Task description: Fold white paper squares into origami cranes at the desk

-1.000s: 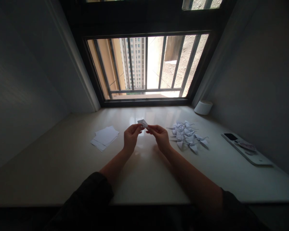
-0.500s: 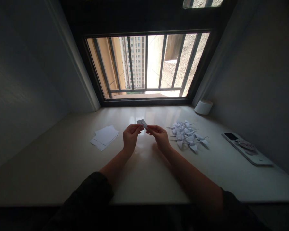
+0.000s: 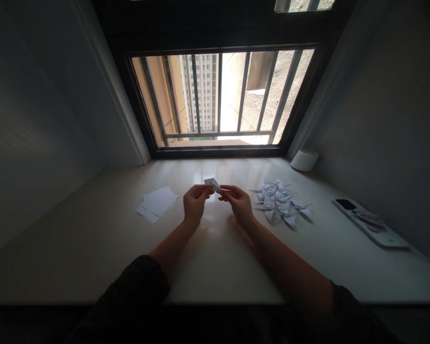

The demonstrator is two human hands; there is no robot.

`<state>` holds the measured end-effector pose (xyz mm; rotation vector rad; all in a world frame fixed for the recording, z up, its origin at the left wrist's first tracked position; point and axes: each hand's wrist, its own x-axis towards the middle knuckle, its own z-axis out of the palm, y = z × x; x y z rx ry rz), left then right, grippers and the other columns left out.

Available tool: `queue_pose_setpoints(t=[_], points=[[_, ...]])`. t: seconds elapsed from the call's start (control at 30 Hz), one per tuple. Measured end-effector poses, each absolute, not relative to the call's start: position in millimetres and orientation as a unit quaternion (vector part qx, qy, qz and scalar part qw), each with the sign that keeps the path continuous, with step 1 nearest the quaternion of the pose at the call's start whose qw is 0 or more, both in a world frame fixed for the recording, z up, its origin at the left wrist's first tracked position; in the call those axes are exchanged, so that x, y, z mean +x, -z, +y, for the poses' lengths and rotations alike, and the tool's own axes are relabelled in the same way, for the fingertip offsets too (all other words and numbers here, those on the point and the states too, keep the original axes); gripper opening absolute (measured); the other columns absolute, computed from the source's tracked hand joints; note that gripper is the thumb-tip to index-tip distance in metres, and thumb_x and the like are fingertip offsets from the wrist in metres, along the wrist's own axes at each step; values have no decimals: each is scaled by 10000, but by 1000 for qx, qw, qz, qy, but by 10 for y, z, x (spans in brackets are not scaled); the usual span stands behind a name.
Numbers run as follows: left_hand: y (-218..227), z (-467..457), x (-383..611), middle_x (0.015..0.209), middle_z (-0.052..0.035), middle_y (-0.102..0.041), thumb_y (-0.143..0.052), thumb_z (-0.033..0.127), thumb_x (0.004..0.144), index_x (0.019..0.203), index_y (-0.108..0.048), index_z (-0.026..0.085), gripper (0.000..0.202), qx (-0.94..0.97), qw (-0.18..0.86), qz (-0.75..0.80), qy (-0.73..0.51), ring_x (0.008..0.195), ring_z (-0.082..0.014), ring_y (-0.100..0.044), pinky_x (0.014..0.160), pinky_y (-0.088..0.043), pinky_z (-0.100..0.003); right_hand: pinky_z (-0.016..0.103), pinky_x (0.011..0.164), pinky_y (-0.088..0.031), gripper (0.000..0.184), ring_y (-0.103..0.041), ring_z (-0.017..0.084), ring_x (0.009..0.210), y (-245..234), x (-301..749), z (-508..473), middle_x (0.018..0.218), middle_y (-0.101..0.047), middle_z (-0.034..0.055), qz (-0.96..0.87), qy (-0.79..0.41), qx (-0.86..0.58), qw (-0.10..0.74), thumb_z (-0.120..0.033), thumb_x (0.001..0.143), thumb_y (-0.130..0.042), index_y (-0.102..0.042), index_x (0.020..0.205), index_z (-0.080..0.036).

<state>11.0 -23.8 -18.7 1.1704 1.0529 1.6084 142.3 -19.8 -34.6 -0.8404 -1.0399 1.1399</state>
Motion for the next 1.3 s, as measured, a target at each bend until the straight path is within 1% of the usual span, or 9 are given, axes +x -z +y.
queue_pose_setpoints(t=[0.1, 0.37, 0.63, 0.73, 0.83, 0.9, 0.97, 1.07, 1.3], points=[[177, -242, 113, 765, -54, -709, -720, 361, 663, 806, -658, 161, 253, 463, 435, 421, -647, 747, -201, -672, 679, -476, -308, 354, 679, -522, 326, -663, 177, 621, 353, 1416, -192, 751, -732, 24, -456, -503, -368, 636, -379, 613, -758, -694, 888, -217], [169, -258, 131, 785, -67, -713, -728, 349, 656, 818, -659, 148, 268, 448, 447, 418, -652, 744, -198, -672, 698, -482, -319, 365, 672, -526, 312, -654, 181, 607, 297, 1416, -222, 709, -722, 29, -452, -494, -371, 644, -372, 586, -776, -710, 837, -200], [204, -227, 122, 762, -68, -710, -720, 348, 671, 822, -640, 141, 268, 455, 451, 411, -649, 740, -191, -672, 694, -478, -298, 318, 632, -506, 268, -624, 152, 575, 287, 1416, -230, 671, -710, 15, -436, -503, -374, 646, -342, 573, -789, -705, 780, -194], [182, -230, 113, 767, -59, -712, -747, 330, 640, 877, -601, 164, 324, 478, 458, 400, -634, 763, -195, -673, 716, -480, -307, 316, 634, -502, 271, -627, 152, 572, 301, 1425, -221, 669, -709, 11, -427, -505, -374, 650, -341, 567, -792, -704, 781, -201], [168, -244, 117, 781, -42, -716, -781, 295, 594, 911, -511, 199, 427, 481, 465, 380, -638, 768, -193, -672, 742, -481, -323, 320, 642, -499, 280, -631, 154, 570, 310, 1428, -218, 653, -704, 8, -430, -503, -371, 651, -349, 565, -793, -703, 785, -202], [178, -246, 119, 767, -30, -714, -786, 290, 585, 917, -465, 212, 468, 475, 466, 384, -640, 751, -188, -670, 736, -477, -322, 322, 641, -498, 281, -632, 156, 565, 313, 1426, -220, 644, -702, 10, -434, -503, -370, 650, -356, 567, -791, -703, 782, -199], [199, -238, 114, 738, -23, -707, -785, 297, 587, 940, -460, 213, 487, 470, 462, 405, -634, 727, -183, -664, 710, -468, -307, 322, 639, -496, 277, -635, 160, 569, 317, 1423, -222, 653, -705, 15, -435, -505, -370, 648, -357, 569, -790, -701, 777, -198], [233, -217, 103, 713, -25, -697, -776, 308, 596, 961, -478, 201, 484, 463, 465, 431, -619, 728, -185, -658, 684, -450, -291, 312, 633, -490, 268, -635, 159, 575, 318, 1426, -219, 666, -710, 18, -433, -507, -368, 648, -346, 573, -790, -697, 775, -196], [260, -205, 114, 687, -12, -691, -766, 285, 603, 899, -486, 197, 418, 461, 473, 413, -627, 721, -179, -654, 685, -422, -281, 311, 622, -483, 288, -625, 161, 549, 289, 1427, -215, 595, -689, 6, -434, -494, -379, 651, -349, 554, -795, -683, 768, -192]])
